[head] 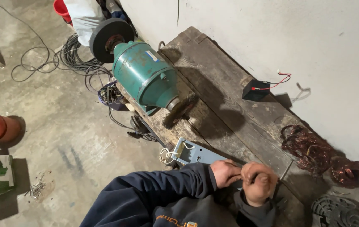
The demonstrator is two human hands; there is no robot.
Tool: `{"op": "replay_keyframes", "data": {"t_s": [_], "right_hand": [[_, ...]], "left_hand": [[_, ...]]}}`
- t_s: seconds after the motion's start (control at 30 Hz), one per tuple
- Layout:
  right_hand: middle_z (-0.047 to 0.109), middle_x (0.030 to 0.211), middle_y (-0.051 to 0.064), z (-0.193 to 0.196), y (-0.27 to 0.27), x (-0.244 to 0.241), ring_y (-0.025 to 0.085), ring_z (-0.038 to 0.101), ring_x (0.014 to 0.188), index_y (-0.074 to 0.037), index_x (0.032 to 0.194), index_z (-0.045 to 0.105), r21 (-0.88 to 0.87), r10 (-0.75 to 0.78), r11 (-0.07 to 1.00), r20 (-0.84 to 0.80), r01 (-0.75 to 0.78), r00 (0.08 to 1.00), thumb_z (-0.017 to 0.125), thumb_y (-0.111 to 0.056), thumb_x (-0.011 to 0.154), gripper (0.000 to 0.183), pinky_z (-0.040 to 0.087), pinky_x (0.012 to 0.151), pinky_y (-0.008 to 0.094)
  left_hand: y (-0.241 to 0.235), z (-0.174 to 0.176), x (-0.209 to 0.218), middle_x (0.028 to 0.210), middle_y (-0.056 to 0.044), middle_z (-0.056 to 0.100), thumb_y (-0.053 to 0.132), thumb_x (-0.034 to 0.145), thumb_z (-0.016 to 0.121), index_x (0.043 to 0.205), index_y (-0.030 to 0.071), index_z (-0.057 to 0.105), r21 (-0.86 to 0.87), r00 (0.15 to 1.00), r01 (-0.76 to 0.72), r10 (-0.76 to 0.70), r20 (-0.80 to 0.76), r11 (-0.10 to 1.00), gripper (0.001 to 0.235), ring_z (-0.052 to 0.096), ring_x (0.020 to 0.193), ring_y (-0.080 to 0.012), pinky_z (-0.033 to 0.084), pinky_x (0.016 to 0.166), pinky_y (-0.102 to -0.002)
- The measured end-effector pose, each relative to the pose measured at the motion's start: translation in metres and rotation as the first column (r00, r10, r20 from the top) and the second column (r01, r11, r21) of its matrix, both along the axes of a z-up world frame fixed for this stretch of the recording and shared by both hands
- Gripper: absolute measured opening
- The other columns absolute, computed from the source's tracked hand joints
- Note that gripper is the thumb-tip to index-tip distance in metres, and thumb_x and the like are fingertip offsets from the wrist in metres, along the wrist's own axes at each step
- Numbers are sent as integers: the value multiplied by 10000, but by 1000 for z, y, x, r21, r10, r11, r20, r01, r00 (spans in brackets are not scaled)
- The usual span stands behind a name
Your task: The recorder disassembles a metal housing unit using a screwdriver and pliers, and subsequently cleans metal components using a bench-mounted wire brush.
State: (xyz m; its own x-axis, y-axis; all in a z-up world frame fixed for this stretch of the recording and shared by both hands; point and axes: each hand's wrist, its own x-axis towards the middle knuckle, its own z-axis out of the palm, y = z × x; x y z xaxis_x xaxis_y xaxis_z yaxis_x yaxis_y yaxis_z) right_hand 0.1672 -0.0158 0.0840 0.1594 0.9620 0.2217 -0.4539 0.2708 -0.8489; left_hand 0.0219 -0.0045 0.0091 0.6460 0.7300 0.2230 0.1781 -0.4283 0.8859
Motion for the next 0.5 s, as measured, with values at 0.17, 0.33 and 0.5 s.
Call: {"op": "replay_keyframes", "data": {"t_s": [0.17,0.33,0.5], "right_hand": [[509,687,105,-14,-10,-27,125,433,524,13,852,541,-15,-417,906,147,424,897,626,-416,1064,486,332,514,275],[532,654,112,24,3,-14,137,489,568,11,854,578,-53,-210,976,53,212,976,595,-318,1075,397,382,568,283],[573,851,213,89,56,12,258,577,744,50,996,553,-41,720,693,-6,-720,694,694,-309,924,392,474,671,376]], "left_hand": [[-1,-2,-2,1053,-104,724,240,983,682,1103,124,713,-10,1000,10,-10,-30,1000,169,687,1031,-331,562,922,-411],[-3,-14,1,1042,-106,720,252,998,685,1079,118,700,27,1000,-14,14,-13,1000,158,691,1036,-333,561,936,-415],[-5,-27,4,1030,-134,704,240,997,699,1057,102,689,72,997,-2,8,-75,997,151,678,1022,-356,559,937,-425]]}}
